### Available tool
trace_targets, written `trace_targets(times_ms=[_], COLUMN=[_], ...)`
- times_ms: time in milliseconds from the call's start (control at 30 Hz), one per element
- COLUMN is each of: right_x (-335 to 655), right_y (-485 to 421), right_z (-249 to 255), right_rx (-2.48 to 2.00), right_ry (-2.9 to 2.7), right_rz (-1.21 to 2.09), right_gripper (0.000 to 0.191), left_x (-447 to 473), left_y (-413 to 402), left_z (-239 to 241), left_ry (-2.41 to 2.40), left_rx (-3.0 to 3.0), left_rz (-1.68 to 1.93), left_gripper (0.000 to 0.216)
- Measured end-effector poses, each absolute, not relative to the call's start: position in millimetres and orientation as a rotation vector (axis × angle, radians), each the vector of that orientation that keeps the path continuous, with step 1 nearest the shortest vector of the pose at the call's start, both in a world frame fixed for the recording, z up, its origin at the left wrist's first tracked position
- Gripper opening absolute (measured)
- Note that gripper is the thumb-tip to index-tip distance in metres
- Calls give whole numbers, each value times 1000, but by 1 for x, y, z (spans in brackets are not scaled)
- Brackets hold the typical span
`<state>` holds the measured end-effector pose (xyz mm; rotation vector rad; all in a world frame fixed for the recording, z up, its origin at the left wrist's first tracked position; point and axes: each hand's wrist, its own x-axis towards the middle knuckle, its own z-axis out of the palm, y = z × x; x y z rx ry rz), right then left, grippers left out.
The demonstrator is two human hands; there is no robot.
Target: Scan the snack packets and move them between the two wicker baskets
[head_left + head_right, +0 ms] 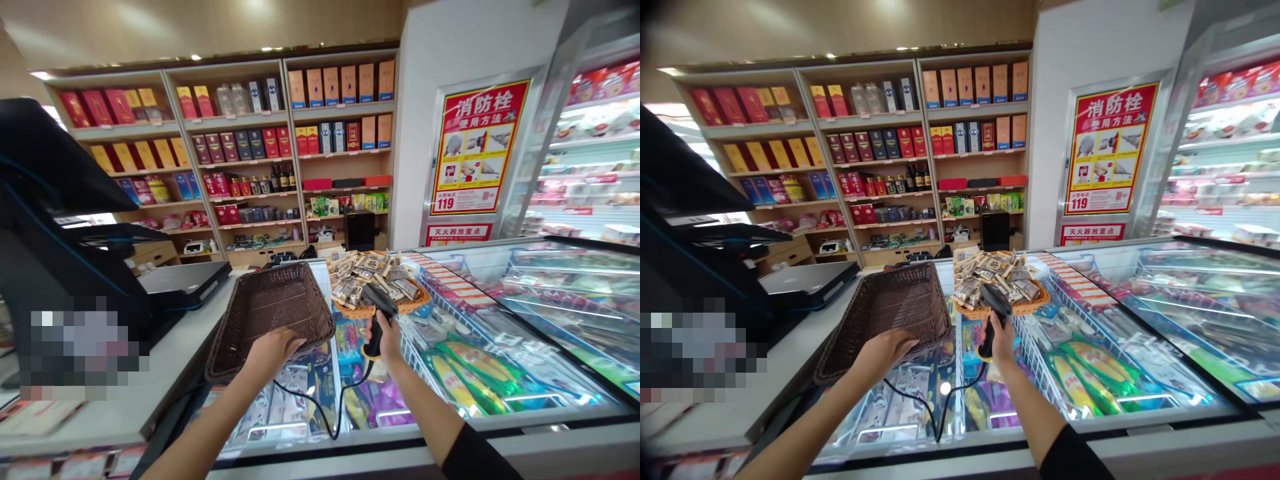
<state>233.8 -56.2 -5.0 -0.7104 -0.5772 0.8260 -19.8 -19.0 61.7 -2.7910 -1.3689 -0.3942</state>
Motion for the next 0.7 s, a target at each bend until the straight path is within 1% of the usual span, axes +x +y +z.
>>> trace_targets(times_ms=[100,200,333,433,567,700], right_x=[235,237,246,255,265,272], right_y=[-58,-60,-60,-59,-59,-59], right_z=[-7,-8,-7,-5,-5,-10], right_rx=[-720,-729,-742,-758,-707,-654], right_ry=[-579,-540,-534,-567,-598,-519], right_rz=[819,820,853,867,900,945], right_gripper=[37,36,39,41,40,41], left_x=[-31,-41,-62,-69,-33,46], left_y=[-21,-11,12,22,16,19], left_z=[50,45,44,49,68,89], left_ry=[-1200,-1069,-1056,-1086,-1092,-1051], left_rx=[-2803,-2773,-2731,-2772,-2804,-2891], left_rz=[-331,-345,-375,-505,-816,-868], left_gripper=[41,39,36,36,34,30])
